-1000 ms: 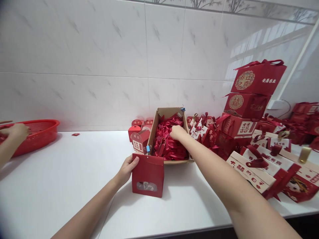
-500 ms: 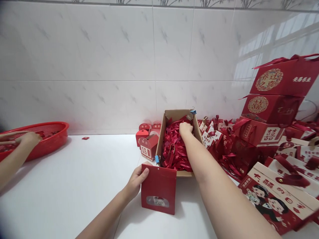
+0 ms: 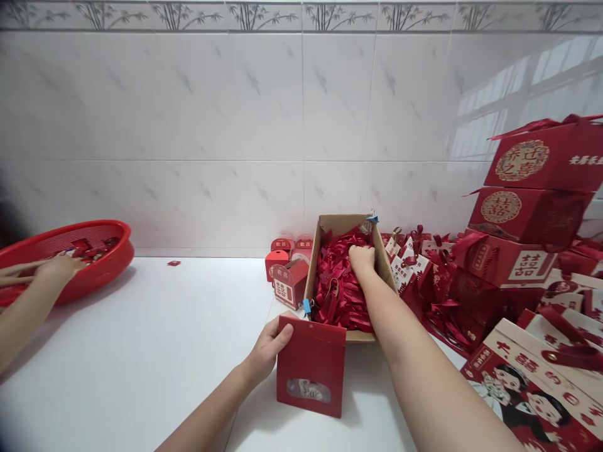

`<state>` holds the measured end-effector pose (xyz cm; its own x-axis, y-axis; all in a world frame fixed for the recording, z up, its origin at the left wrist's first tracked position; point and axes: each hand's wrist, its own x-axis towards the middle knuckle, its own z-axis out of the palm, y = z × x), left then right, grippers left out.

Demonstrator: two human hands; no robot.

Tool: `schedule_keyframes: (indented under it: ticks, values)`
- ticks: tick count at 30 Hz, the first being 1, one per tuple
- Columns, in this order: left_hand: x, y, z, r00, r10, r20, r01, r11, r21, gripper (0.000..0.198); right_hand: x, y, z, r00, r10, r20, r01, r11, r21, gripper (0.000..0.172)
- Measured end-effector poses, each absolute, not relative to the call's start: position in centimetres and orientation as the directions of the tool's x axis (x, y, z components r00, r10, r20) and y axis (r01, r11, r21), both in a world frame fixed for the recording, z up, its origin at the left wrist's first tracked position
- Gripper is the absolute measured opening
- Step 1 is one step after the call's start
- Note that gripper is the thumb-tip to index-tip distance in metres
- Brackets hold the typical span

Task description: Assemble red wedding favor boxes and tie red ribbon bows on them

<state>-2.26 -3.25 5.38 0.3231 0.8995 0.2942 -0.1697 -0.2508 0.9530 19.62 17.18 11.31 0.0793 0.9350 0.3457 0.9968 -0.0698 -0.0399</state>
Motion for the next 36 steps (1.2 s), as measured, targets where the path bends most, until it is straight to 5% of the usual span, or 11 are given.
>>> schedule_keyframes:
  ticks: [10, 16, 21, 25, 30, 36]
  values:
    - [-2.2, -3.5, 5.3, 0.314, 0.904, 0.29, -0.165, -0.249, 0.954, 0.038, 19.8, 17.0, 14.5, 0.271, 0.914, 0.301, 0.832, -0.066, -0.55, 0.027]
    - [-2.1, -3.2, 5.1, 0.287, 0.92, 0.267, -0.188, -0.219, 0.957, 0.038, 20.4, 12.8, 17.4, 0.142, 0.901, 0.409, 0.458, 0.307, -0.834, 0.025]
    - [-1.9, -3.3, 5.6, 0.248, 0.913, 0.323, -0.189, -0.281, 0.941, 0.037, 20.6, 5.0, 15.7, 0.054, 0.876, 0.479, 0.057, 0.476, -0.878, 0.026]
    - [-1.5, -3.7, 6.0, 0.161, 0.896, 0.415, -0.088, -0.405, 0.91, 0.033, 21.2, 1.3, 13.4, -0.081, 0.925, 0.371, -0.43, 0.303, -0.85, 0.018]
    - [-1.2, -4.0, 6.0, 0.133, 0.889, 0.438, -0.032, -0.438, 0.899, 0.033, 22.0, 1.2, 11.9, -0.069, 0.959, 0.274, -0.56, 0.19, -0.806, 0.023]
    - [-1.0, -3.7, 5.5, 0.095, 0.857, 0.506, 0.068, -0.513, 0.856, 0.03, 21.5, 0.7, 10.2, -0.079, 0.902, 0.425, -0.49, 0.336, -0.804, 0.022]
